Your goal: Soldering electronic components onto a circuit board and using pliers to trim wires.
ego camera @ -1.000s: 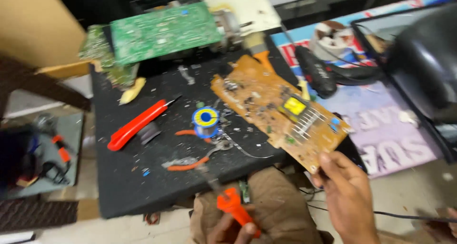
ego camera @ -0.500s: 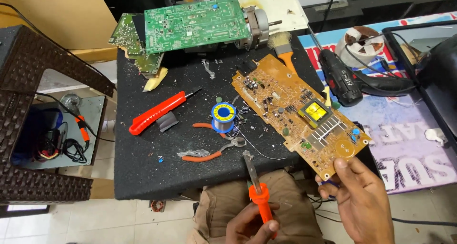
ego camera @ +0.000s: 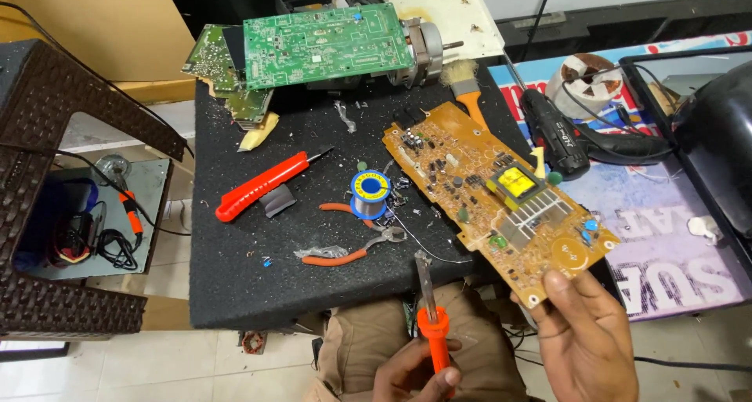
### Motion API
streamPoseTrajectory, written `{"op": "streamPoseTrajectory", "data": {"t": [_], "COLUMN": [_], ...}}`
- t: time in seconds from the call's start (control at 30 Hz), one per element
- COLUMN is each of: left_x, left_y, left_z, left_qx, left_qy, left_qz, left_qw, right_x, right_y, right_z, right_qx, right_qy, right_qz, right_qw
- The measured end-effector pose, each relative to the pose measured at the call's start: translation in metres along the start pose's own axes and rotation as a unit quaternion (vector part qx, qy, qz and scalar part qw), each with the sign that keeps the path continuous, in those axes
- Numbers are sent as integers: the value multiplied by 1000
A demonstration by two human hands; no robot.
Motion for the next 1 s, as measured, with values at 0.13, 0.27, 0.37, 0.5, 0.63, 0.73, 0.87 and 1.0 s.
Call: {"op": "streamPoseTrajectory", "data": {"t": [0.13, 0.27, 0.37, 0.5, 0.63, 0.73, 0.87, 1.0], "left_x": [4, 16, 16, 10, 5, 2, 5, 18], "left_y": [1, 8, 8, 6, 6, 7, 13, 17], "left_z": [-7, -13, -15, -16, -18, -18, -21, -25], "left_qx": [-30, -17, -20, 2, 22, 33, 98, 88], "left_qy": [21, 7, -1, 20, 61, 79, 161, 121], "left_qz": [25, 29, 3, -73, -94, -81, -22, 38], "left_qw": [999, 999, 1000, 997, 993, 993, 982, 988], "right_x": [12, -7, -11, 3, 5, -9, -17, -26], "right_y": [-3, 17, 30, 28, 26, 29, 27, 27], "right_z": [8, -16, -35, -35, -24, -19, 4, 12], "right_qx": [-48, -24, 3, 3, 29, 8, -15, -35], "right_qy": [-9, -17, 21, 4, 48, 57, 49, 91], "right_qz": [15, -24, -69, -95, -118, -95, -71, -38], "right_qw": [999, 999, 997, 995, 991, 994, 996, 995]}}
Point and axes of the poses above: each hand's wrist, its own y-axis towards the middle knuckle, its own z-axis out of the palm, x = y × z, the point moved 6 cm from there along y, towards the middle knuckle, and after that the axes turned 6 degrees about -y, right-handed, at the moved point
